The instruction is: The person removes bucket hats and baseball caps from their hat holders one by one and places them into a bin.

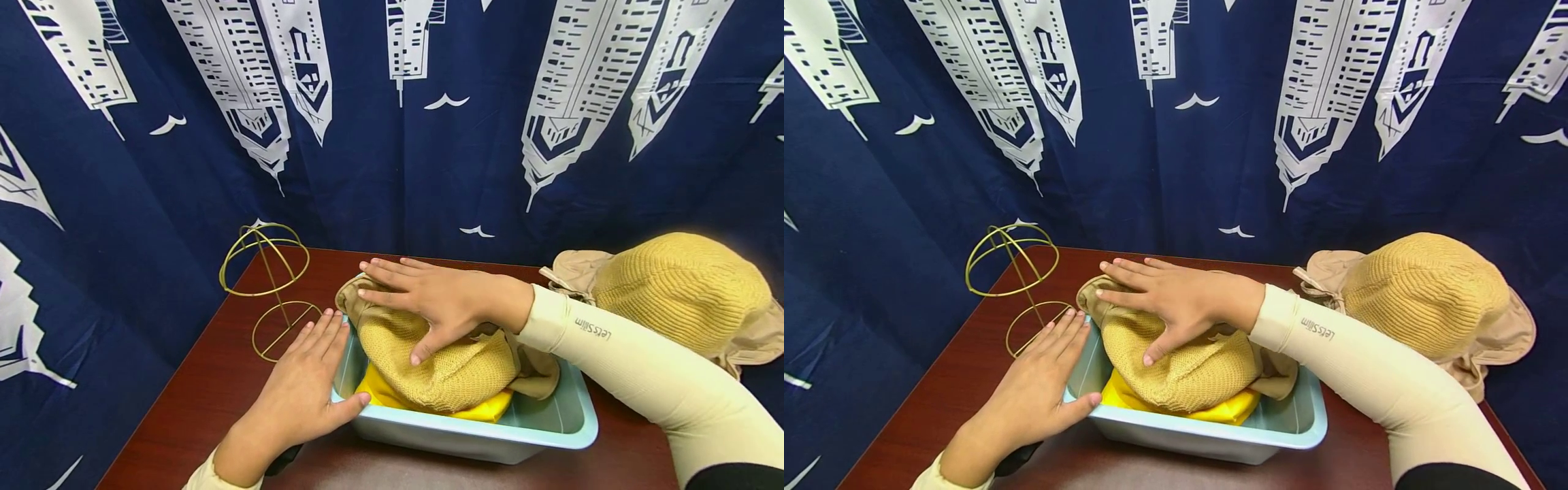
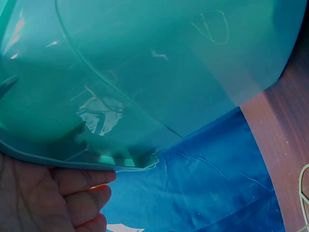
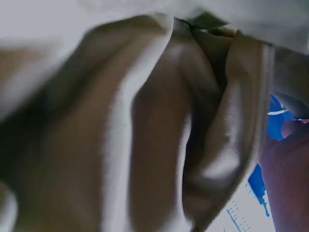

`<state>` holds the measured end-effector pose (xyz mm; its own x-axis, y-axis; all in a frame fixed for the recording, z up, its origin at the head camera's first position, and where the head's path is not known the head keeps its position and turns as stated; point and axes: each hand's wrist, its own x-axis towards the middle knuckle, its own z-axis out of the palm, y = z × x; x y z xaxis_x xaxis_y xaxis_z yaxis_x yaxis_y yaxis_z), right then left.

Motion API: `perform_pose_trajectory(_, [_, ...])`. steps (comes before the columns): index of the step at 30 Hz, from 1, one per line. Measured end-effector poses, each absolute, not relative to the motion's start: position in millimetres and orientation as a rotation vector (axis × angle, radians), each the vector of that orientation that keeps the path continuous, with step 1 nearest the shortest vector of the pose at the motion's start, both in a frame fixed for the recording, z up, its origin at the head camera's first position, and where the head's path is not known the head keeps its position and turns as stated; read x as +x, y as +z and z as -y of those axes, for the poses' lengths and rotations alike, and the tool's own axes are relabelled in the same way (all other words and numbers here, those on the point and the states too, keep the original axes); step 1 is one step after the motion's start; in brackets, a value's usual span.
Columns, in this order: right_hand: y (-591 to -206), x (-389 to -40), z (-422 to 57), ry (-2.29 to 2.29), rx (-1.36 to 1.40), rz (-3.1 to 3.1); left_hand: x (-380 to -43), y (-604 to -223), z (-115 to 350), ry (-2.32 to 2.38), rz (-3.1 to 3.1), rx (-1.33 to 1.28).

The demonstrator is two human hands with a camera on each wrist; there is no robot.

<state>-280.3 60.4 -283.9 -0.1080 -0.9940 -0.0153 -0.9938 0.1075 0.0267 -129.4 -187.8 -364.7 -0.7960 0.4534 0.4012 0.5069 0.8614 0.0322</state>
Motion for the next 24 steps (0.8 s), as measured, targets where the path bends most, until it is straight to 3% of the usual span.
perform_pose_trajectory(15, [-310.3, -244.8, -70.3, -0.267, 2.155, 2.298, -127.1, -364.6, 185.7, -0.202, 2.67, -0.695])
perform_pose_trajectory(24, [-335.1, -261.1, -61.4, -0.352, 2.096, 2.343, -129.0, -363.0, 185.9, -0.184, 2.686, -0.697])
